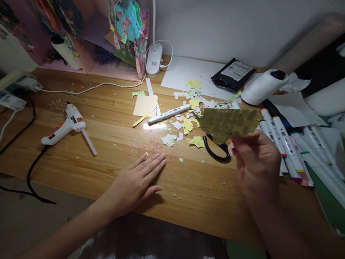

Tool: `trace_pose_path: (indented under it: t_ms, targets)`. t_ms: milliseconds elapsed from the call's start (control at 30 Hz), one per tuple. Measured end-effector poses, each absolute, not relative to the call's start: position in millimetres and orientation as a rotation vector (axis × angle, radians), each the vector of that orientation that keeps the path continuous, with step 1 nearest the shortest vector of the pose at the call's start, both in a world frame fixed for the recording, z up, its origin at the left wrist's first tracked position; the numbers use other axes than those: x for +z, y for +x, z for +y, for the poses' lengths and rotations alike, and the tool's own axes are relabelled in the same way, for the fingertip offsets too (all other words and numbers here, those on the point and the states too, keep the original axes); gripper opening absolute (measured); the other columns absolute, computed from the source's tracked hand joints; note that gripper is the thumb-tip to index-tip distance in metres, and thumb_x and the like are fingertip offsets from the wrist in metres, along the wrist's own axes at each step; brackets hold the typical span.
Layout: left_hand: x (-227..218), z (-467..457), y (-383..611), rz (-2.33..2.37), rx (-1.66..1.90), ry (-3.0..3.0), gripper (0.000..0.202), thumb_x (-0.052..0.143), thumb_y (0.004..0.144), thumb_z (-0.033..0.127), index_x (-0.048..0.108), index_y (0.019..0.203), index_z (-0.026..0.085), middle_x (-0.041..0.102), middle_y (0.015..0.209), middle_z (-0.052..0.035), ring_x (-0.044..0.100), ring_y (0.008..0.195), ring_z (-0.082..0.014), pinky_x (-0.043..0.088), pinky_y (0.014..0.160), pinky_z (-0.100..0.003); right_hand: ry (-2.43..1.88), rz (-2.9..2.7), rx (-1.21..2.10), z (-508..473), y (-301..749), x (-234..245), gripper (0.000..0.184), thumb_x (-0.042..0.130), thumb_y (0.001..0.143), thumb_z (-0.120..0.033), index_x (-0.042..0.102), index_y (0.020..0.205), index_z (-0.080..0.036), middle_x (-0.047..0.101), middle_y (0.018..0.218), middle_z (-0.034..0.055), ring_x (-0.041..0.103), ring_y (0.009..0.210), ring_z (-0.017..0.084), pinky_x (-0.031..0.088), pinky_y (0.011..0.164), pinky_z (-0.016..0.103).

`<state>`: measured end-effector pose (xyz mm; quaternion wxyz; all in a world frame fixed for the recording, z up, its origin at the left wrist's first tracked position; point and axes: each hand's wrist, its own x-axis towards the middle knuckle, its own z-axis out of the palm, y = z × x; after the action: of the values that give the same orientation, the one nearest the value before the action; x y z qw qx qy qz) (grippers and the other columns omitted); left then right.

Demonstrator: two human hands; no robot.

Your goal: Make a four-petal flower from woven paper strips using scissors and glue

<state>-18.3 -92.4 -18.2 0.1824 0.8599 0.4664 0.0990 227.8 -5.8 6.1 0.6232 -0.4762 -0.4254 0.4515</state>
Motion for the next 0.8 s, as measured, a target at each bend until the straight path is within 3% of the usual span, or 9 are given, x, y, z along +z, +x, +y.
trace_pose_path:
  t_ms: [167, 300, 533, 800]
  targets:
    - [-19.3, -101.5, -32.0, 1.507, 0.475, 2.329, 0.042, 0.046, 0.091, 0.028, 0.045, 0.133, 0.022, 0.051, 0.136, -0.0085, 0.048, 0.124, -0.0235, 0.036, 0.107, -0.043, -1.109, -0.965, 1.073, -6.7, 228.6, 6.1, 0.021, 0.077, 0.063, -0.019, 0.056, 0.065, -0.021, 0.051, 0.055, -0.0065, 0.045, 0.050, 0.008, 0.032, 0.049, 0.026]
    - [-16.3, -90.9, -34.4, 1.680, 0.678, 2.155, 0.026, 0.049, 0.090, 0.024, 0.059, 0.114, 0.022, 0.063, 0.112, -0.0080, 0.057, 0.105, -0.0220, 0.045, 0.092, -0.039, -1.085, -0.992, 1.075, -9.1, 225.5, 7.5, 0.021, 0.076, 0.063, -0.017, 0.056, 0.064, -0.020, 0.051, 0.057, -0.0064, 0.045, 0.052, 0.008, 0.031, 0.050, 0.025]
    - [-13.8, -60.9, -15.3, 1.691, 0.632, 1.951, 0.009, 0.059, 0.084, 0.027, 0.060, 0.082, 0.018, 0.058, 0.082, -0.0029, 0.055, 0.080, -0.0174, 0.044, 0.071, -0.030, -1.109, -0.986, 1.089, -8.0, 224.6, 6.3, 0.021, 0.076, 0.060, -0.020, 0.055, 0.063, -0.021, 0.051, 0.058, -0.0061, 0.044, 0.050, 0.009, 0.029, 0.047, 0.026]
    - [-18.4, -61.0, -14.6, 1.751, 0.530, 2.185, 0.015, 0.052, 0.089, 0.027, 0.058, 0.078, 0.017, 0.059, 0.081, -0.0046, 0.053, 0.078, -0.0192, 0.041, 0.070, -0.031, -1.114, -1.031, 1.085, -9.4, 225.7, 5.7, 0.021, 0.075, 0.063, -0.020, 0.054, 0.064, -0.021, 0.049, 0.059, -0.0055, 0.044, 0.053, 0.009, 0.030, 0.048, 0.026]
